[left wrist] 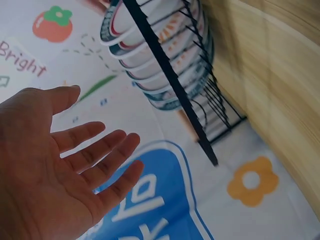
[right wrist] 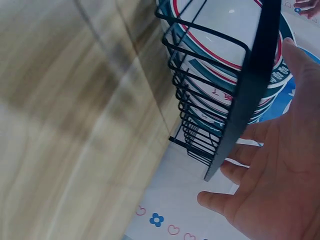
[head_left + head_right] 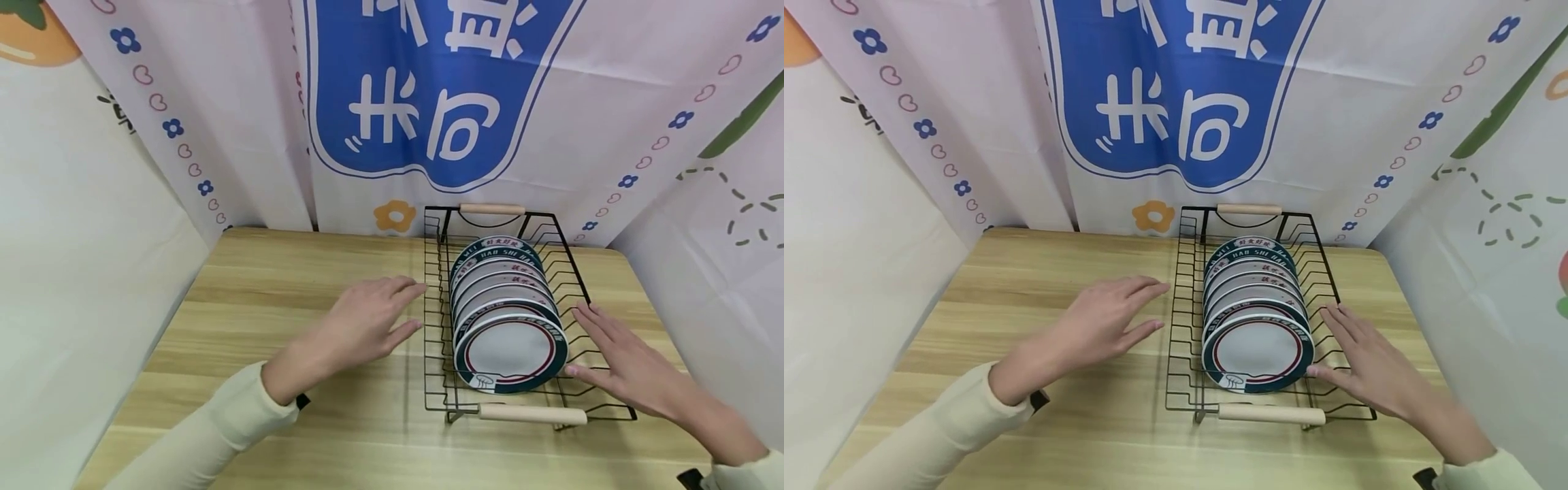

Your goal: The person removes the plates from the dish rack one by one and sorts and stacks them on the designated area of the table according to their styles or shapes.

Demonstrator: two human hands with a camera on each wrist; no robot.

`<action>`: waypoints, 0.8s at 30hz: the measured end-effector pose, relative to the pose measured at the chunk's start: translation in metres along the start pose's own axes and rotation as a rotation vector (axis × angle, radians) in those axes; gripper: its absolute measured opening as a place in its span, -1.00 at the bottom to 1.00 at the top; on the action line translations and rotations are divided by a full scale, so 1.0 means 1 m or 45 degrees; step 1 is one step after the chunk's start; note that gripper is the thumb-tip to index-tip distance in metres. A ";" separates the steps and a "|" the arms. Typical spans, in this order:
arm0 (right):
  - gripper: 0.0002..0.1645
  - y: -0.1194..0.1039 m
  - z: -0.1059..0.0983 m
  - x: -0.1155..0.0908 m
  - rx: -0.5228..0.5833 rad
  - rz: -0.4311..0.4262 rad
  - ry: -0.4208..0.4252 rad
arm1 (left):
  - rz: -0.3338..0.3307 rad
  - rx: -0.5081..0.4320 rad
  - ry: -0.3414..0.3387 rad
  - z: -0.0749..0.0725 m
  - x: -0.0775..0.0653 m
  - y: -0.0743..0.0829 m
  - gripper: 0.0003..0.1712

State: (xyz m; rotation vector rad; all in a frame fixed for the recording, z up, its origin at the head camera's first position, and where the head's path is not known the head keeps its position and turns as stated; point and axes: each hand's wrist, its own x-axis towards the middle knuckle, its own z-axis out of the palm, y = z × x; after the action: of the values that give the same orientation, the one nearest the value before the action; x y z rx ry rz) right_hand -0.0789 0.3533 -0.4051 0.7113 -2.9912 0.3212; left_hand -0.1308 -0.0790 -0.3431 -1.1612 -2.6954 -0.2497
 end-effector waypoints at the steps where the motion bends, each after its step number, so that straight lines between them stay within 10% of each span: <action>1: 0.11 0.000 0.002 -0.001 -0.003 -0.006 0.011 | 0.017 0.002 0.000 0.000 0.003 0.003 -0.36; 24: 0.18 -0.005 0.030 -0.018 -0.088 -0.117 0.158 | 0.209 -0.064 -0.121 0.030 0.061 0.054 -0.71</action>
State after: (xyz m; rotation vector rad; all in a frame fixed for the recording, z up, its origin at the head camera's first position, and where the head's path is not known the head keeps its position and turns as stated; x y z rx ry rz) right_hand -0.0605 0.3502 -0.4353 0.7885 -2.8278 0.2466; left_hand -0.1356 0.0073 -0.3530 -1.4347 -2.6678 -0.2442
